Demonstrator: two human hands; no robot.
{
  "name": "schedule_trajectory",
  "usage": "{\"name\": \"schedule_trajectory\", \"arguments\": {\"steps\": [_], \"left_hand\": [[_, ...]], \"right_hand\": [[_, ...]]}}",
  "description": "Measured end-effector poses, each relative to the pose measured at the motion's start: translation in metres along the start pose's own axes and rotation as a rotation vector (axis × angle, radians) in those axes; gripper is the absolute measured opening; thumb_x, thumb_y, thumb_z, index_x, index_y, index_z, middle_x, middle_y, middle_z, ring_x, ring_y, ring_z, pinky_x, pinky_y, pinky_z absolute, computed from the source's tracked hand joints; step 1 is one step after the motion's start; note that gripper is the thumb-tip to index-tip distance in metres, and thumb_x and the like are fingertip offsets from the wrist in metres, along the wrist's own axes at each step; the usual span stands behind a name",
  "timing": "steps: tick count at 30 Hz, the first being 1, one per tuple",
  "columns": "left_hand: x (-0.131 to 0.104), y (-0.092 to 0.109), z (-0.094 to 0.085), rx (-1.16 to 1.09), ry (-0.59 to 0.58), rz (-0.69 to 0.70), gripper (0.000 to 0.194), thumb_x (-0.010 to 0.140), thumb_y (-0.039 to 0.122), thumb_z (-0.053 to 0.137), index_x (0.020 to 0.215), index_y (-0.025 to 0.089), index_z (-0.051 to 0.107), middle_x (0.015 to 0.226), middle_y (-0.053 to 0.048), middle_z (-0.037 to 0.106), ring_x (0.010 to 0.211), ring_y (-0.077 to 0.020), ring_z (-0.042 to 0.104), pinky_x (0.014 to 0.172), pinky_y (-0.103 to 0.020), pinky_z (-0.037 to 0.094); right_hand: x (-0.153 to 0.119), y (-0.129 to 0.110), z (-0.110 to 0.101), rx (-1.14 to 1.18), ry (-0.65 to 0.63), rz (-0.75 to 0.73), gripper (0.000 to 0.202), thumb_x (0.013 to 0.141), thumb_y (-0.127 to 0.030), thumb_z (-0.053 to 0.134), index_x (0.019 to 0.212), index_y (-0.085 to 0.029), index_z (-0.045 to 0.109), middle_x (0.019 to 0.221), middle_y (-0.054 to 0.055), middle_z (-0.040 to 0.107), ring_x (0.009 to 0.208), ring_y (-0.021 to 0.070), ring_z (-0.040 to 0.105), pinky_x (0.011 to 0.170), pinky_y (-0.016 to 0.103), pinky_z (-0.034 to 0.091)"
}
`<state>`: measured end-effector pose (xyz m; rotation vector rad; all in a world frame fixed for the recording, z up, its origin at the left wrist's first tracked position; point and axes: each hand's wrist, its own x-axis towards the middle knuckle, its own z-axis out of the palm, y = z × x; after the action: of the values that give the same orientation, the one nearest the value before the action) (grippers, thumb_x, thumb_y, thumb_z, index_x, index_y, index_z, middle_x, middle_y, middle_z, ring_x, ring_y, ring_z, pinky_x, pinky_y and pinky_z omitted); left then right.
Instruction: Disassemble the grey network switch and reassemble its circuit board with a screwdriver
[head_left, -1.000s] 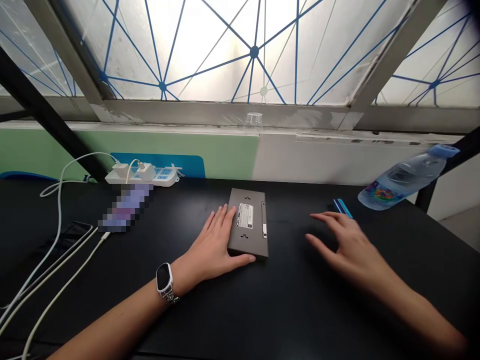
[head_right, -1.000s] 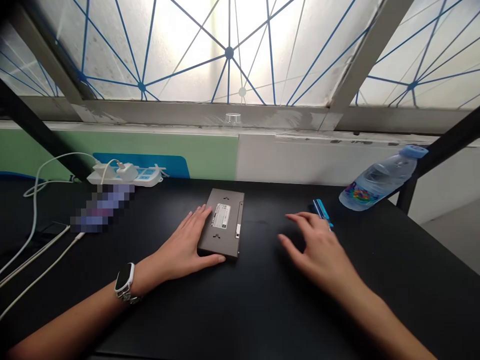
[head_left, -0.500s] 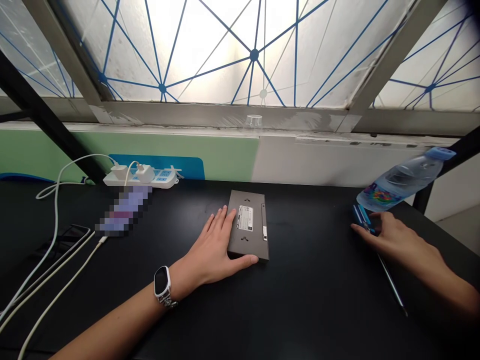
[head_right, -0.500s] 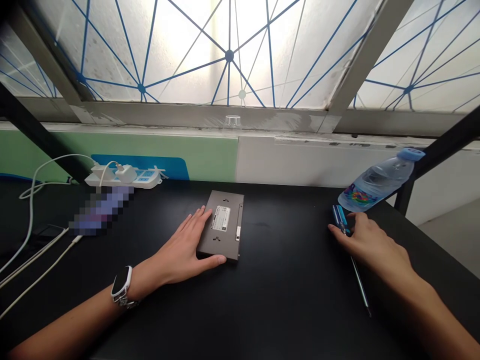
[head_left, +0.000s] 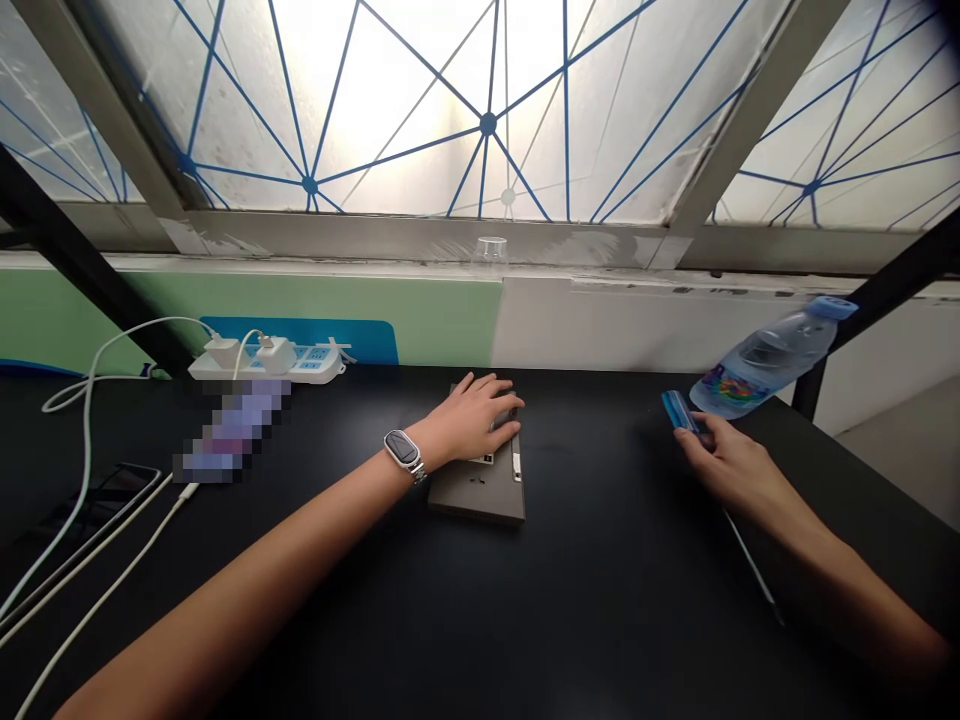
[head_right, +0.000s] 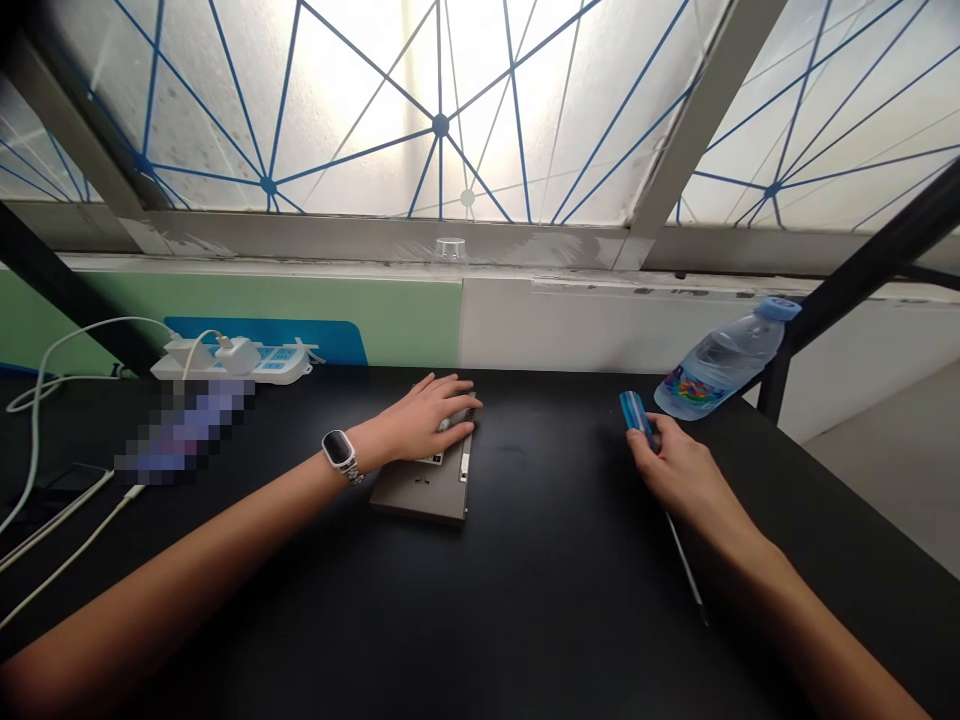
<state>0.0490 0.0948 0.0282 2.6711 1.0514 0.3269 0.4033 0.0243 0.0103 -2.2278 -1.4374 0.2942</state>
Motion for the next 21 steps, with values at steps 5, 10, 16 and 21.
{"name": "schedule_trajectory", "arguments": {"steps": [5,10,16,21], "left_hand": [[-0.008,-0.006,0.010,-0.008,0.131,-0.041,0.039,0.105,0.043,0.044,0.132,0.025,0.066,0.140,-0.012,0.059,0.126,-0.0319,0.058,0.114,-0.057,0.038],[-0.035,-0.009,0.008,-0.037,0.193,-0.107,0.037,0.103,0.035,0.044,0.129,0.026,0.068,0.139,-0.011,0.061,0.126,-0.0316,0.057,0.111,-0.056,0.038],[-0.040,-0.013,0.011,-0.044,0.218,-0.124,0.043,0.102,0.021,0.037,0.132,0.026,0.068,0.145,-0.009,0.060,0.134,-0.0290,0.054,0.116,-0.052,0.036],[-0.039,-0.014,0.012,-0.050,0.203,-0.125,0.048,0.099,0.013,0.035,0.132,0.027,0.068,0.148,-0.008,0.058,0.137,-0.0280,0.051,0.117,-0.051,0.036]], "right_hand": [[-0.026,-0.063,-0.004,0.820,-0.319,-0.064,0.039,0.084,-0.056,0.071,0.104,-0.026,0.056,0.059,-0.010,0.033,0.041,0.0084,0.031,0.039,0.021,0.023],[-0.029,-0.155,-0.001,1.023,-0.421,-0.276,0.046,0.084,-0.050,0.078,0.113,-0.023,0.055,0.065,-0.007,0.051,0.038,0.0065,0.036,0.032,0.021,0.030],[-0.015,-0.227,0.017,0.956,-0.297,-0.640,0.058,0.087,-0.056,0.074,0.126,-0.027,0.043,0.077,-0.004,0.059,0.042,0.0121,0.055,0.041,0.030,0.053],[-0.014,-0.231,0.026,0.853,-0.127,-0.732,0.056,0.093,-0.060,0.065,0.134,-0.034,0.037,0.099,0.003,0.065,0.052,0.0156,0.059,0.050,0.037,0.056]]}}
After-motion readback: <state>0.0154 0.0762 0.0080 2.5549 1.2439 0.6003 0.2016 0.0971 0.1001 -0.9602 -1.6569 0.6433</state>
